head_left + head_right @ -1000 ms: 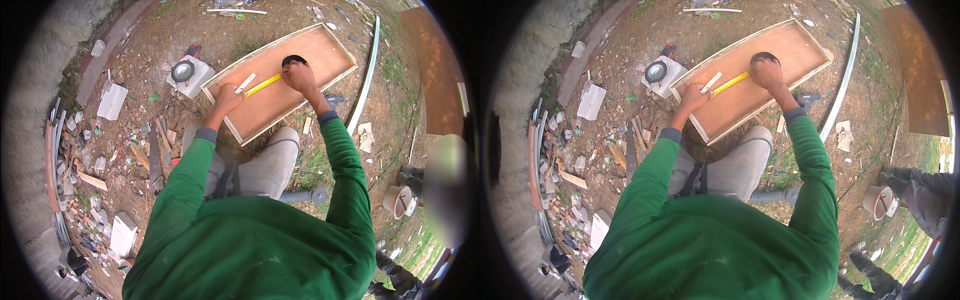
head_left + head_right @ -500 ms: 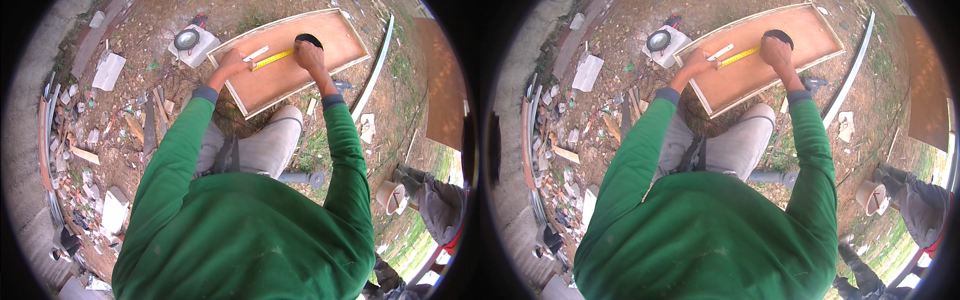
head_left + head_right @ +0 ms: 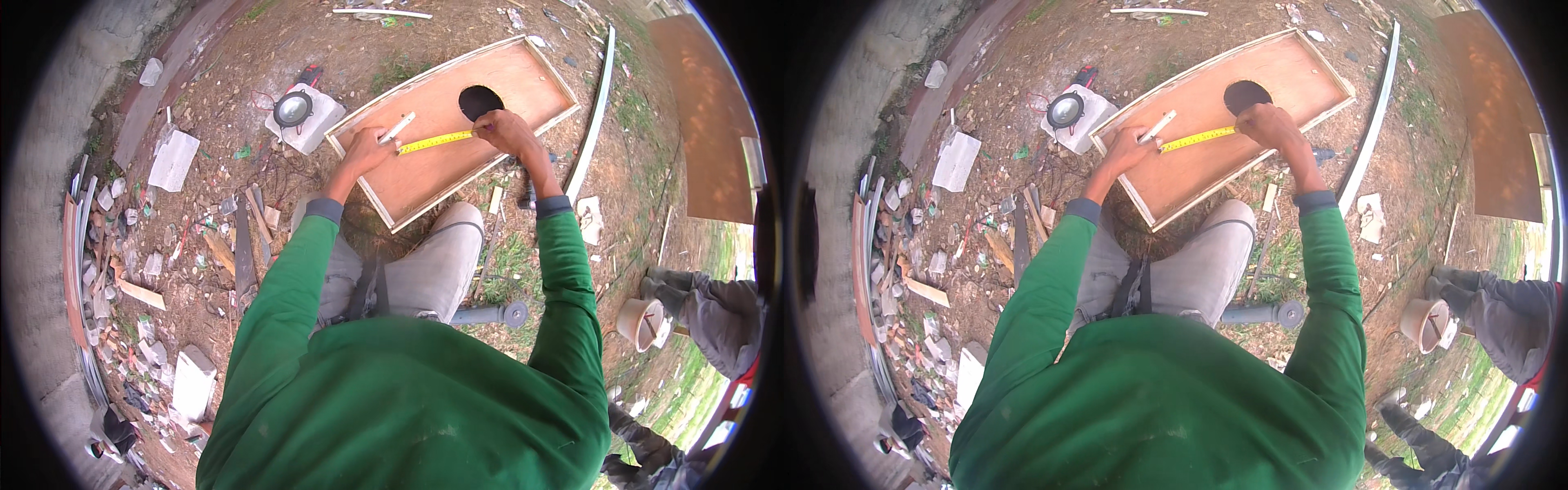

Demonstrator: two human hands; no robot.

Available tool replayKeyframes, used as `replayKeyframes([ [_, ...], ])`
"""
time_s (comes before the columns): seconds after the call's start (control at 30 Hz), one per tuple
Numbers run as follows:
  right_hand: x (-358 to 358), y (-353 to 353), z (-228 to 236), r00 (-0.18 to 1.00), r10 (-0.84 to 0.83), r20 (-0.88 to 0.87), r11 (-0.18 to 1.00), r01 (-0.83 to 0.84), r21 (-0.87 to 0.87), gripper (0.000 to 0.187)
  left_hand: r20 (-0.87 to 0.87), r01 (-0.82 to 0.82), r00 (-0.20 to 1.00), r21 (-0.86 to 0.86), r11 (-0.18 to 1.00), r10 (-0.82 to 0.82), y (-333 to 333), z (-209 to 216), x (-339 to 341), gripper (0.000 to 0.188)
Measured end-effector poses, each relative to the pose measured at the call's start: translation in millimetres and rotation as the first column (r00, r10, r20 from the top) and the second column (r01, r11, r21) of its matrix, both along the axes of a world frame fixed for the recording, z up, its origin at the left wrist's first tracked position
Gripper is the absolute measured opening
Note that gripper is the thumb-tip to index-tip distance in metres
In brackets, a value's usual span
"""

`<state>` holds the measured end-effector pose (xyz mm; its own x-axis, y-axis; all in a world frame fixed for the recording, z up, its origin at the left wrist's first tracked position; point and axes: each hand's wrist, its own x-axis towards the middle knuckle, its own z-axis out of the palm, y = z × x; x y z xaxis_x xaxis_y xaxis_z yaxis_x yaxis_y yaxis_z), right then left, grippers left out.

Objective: The person kneels on the ground and assembles a wooden box with a circular hole. They measure and mark a small wooden piece, then use a cordless drill to screw it into place inside the box.

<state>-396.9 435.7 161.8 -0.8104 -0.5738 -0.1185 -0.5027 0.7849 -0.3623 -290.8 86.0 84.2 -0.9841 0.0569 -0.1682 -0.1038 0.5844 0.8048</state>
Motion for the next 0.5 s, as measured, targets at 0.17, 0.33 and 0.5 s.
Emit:
replayKeyframes([
  [0.17, 6, 11, -4, 1.000, -0.018, -0.014, 1.000, 0.018, 0.019, 0.020, -0.001, 0.063, 0.998, -0.058, 0.996, -0.063, 4, -2, -2, 0.046],
  [0.33, 8, -11, -27, 0.982, -0.114, -0.153, 0.987, 0.129, 0.098, 0.021, 0.056, 0.084, 0.995, -0.072, 0.994, -0.080, 6, -3, -7, 0.042],
  [0.5, 10, -41, -46, 0.916, -0.244, -0.319, 0.965, 0.262, 0.014, 0.024, 0.045, 0.156, 0.987, -0.136, 0.978, -0.151, 4, 6, -14, 0.042],
])
